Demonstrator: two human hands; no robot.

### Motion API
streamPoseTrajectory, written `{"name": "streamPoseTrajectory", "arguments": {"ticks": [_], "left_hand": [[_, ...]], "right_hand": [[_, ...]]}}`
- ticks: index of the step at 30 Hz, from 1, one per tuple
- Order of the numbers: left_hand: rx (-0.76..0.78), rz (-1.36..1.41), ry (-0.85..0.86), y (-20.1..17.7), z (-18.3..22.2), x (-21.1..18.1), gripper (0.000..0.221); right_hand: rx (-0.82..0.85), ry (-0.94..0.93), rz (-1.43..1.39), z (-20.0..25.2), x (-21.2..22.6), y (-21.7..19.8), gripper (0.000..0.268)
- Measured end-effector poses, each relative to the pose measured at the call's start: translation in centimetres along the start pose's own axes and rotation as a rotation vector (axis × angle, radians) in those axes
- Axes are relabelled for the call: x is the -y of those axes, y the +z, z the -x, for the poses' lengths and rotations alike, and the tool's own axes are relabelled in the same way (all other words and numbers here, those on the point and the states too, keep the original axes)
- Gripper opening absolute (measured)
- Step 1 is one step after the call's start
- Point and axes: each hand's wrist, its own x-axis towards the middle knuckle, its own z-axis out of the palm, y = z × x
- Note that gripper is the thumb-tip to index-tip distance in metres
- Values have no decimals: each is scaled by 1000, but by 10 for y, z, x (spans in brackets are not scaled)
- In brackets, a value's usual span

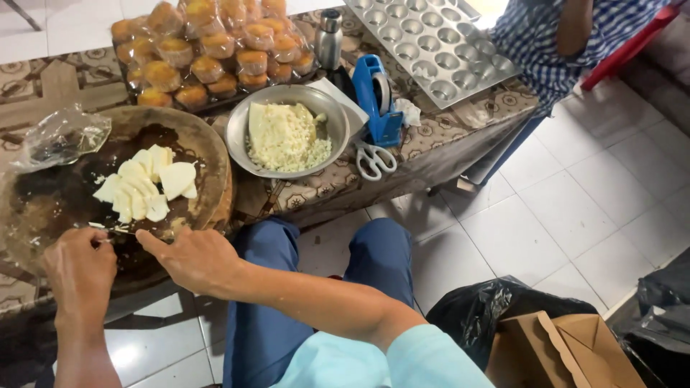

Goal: Chopping a block of ingredient into small pieces on a wooden board using a knife and briefly using a smartphone.

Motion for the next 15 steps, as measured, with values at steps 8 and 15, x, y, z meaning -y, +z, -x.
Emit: {"name": "streamPoseTrajectory", "arguments": {"ticks": [8, 15], "left_hand": [[-46, 286, -175, -6, 2, -11, 25], [-326, 302, 42, 41, 9, 14, 20]], "right_hand": [[82, 93, -91, -13, 16, -16, 62], [-597, -107, 31, -27, 13, 38, 20]]}}
